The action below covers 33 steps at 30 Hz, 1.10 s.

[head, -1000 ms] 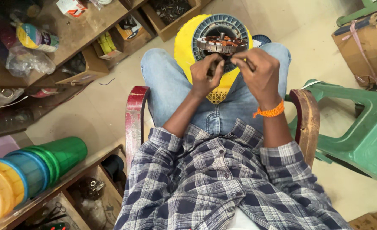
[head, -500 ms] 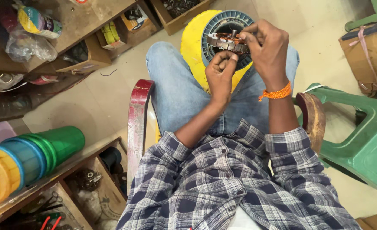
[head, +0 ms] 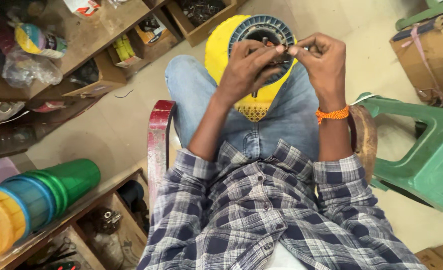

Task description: The person sits in a chair with a small electric motor armature resting on their lap and works copper wire around its slots by hand, turning the armature and pressing and threading the wire into place with both hands throughout the clip.

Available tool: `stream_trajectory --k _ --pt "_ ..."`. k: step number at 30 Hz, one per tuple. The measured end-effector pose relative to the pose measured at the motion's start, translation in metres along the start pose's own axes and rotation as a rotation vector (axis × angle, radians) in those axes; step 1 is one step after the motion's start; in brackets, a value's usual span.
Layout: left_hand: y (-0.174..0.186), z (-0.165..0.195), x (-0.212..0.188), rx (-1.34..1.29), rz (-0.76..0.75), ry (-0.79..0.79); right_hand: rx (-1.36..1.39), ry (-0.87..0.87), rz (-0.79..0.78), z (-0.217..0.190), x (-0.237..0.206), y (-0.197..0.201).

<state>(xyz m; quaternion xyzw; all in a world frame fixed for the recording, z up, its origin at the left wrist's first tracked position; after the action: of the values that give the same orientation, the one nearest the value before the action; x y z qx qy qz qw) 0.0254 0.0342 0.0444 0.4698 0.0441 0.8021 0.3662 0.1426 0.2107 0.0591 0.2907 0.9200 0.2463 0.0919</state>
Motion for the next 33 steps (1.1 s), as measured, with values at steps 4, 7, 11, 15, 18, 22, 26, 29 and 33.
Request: stream_trajectory --k 4,7,11,15,18,22,26,29,33 --pt "0.004 -0.017 -0.001 -0.216 -0.072 0.13 0.014 0.062 -0.046 0.0 -0.019 0.003" --pt "0.007 -0.014 -0.002 -0.27 -0.105 0.172 -0.066 0.141 -0.049 -0.002 -0.03 -0.003" --pt "0.013 -0.01 0.003 -0.233 -0.192 0.221 -0.174 0.255 0.011 -0.006 -0.037 -0.013" --pt "0.015 -0.01 0.008 -0.225 -0.197 0.194 -0.175 0.281 0.097 -0.008 -0.037 -0.021" --pt "0.015 -0.011 0.009 -0.254 -0.192 0.209 -0.208 0.241 0.133 -0.009 -0.037 -0.022" --pt "0.017 -0.015 0.01 -0.267 -0.178 0.185 -0.213 0.316 0.175 -0.015 -0.043 -0.028" --pt "0.018 -0.019 0.009 -0.288 -0.22 0.209 -0.196 0.304 0.205 -0.014 -0.047 -0.038" --pt "0.017 -0.02 0.007 -0.226 -0.263 0.167 -0.187 0.363 0.177 -0.011 -0.05 -0.047" --pt "0.014 -0.018 0.001 0.062 -0.277 -0.001 -0.19 0.384 0.156 -0.006 -0.053 -0.053"
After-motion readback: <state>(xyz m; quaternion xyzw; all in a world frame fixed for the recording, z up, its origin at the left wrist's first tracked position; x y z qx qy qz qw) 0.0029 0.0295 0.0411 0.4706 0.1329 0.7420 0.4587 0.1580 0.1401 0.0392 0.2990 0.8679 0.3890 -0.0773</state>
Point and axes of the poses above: each hand's wrist, its own x-axis towards the middle knuckle, its own y-axis out of the back of the hand, z = x × y, the point moved 2 cm from there along x, towards the middle knuckle, and after that the axes turned 12 degrees about -x, right-handed, at the moved point
